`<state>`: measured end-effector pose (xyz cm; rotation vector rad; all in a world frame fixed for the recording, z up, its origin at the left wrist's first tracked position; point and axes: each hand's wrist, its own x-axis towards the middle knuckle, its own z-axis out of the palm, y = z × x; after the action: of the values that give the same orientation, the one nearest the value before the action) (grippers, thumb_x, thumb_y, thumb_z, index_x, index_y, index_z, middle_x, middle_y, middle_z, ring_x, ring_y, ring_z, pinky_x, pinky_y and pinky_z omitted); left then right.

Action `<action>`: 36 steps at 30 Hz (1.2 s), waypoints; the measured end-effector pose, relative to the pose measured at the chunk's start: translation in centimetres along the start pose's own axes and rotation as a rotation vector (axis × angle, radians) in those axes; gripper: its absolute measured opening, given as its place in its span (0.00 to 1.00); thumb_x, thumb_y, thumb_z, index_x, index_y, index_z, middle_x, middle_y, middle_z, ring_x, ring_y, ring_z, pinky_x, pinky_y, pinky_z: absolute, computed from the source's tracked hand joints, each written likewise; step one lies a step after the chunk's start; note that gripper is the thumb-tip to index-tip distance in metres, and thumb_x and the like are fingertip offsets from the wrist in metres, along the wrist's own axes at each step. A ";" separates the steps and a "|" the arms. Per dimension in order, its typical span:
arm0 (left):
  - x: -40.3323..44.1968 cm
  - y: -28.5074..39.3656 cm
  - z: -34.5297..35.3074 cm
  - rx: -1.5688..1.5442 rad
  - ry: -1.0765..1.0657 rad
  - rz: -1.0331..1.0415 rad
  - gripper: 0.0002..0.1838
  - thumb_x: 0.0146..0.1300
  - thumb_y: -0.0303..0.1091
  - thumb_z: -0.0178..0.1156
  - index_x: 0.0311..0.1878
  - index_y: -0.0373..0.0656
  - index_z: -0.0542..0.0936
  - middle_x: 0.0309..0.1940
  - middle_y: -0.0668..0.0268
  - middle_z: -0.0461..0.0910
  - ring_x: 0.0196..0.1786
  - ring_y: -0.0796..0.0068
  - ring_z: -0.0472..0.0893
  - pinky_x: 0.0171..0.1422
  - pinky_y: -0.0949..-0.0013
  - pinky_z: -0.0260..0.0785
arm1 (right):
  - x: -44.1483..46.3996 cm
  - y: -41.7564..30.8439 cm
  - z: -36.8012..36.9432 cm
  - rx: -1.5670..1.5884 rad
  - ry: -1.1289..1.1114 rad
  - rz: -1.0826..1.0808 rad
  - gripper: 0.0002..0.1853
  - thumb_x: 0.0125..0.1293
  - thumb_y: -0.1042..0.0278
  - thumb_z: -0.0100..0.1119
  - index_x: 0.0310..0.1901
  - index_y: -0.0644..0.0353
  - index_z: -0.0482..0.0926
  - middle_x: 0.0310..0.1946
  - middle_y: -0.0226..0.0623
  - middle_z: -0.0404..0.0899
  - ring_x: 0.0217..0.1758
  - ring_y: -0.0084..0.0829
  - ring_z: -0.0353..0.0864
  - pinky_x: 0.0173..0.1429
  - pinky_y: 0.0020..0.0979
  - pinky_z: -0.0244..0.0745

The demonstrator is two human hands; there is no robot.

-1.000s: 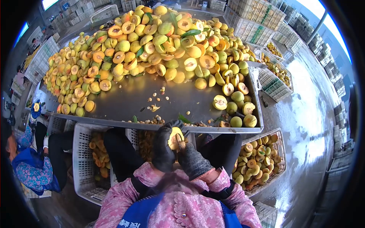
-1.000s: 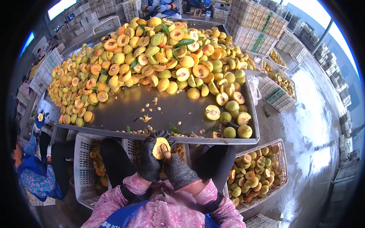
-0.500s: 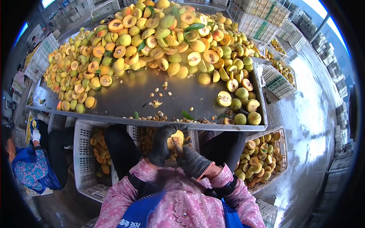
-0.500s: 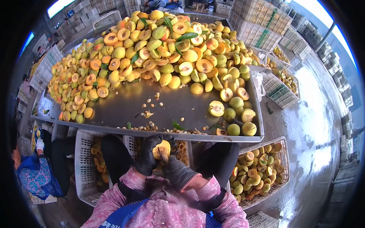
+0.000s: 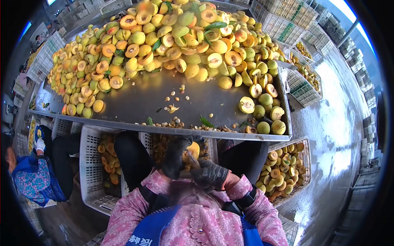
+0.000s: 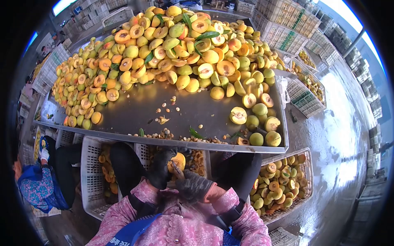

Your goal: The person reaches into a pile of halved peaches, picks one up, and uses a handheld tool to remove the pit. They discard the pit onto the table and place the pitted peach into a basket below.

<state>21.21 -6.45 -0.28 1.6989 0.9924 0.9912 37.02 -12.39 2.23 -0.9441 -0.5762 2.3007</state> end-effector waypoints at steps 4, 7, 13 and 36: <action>0.4 0.0 1.0 -0.485 0.084 -0.192 0.18 0.64 0.37 0.45 0.47 0.33 0.76 0.44 0.59 0.78 0.50 0.68 0.76 0.58 0.65 0.66 | 1.4 3.0 -3.0 0.082 -0.112 -0.010 0.18 0.65 0.68 0.55 0.54 0.63 0.69 0.44 0.36 0.77 0.46 0.24 0.77 0.47 0.25 0.73; 0.6 -0.2 1.8 -0.859 0.150 -0.326 0.21 0.66 0.40 0.43 0.51 0.33 0.74 0.47 0.58 0.77 0.51 0.68 0.75 0.60 0.65 0.65 | 2.0 3.3 -2.6 -0.196 -0.045 -0.128 0.16 0.65 0.66 0.55 0.51 0.62 0.70 0.38 0.34 0.77 0.40 0.23 0.77 0.39 0.23 0.73; -1.7 -0.7 1.3 0.003 0.173 -0.081 0.20 0.69 0.38 0.41 0.52 0.31 0.71 0.47 0.56 0.76 0.50 0.66 0.76 0.58 0.65 0.68 | 0.6 2.2 0.2 0.164 0.006 -0.177 0.10 0.66 0.64 0.54 0.45 0.59 0.73 0.26 0.26 0.73 0.22 0.17 0.72 0.23 0.19 0.65; 21.3 2.0 14.4 0.534 -0.550 0.379 0.22 0.59 0.38 0.54 0.56 0.41 0.73 0.52 0.50 0.74 0.55 0.53 0.73 0.62 0.60 0.63 | -1.2 4.3 -7.8 -0.120 0.264 0.009 0.16 0.60 0.62 0.58 0.47 0.60 0.72 0.23 0.27 0.72 0.18 0.19 0.68 0.20 0.21 0.63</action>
<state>42.37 8.21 1.76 2.4940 0.6007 0.4346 41.98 -14.99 -4.79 -1.2857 -0.6012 2.1214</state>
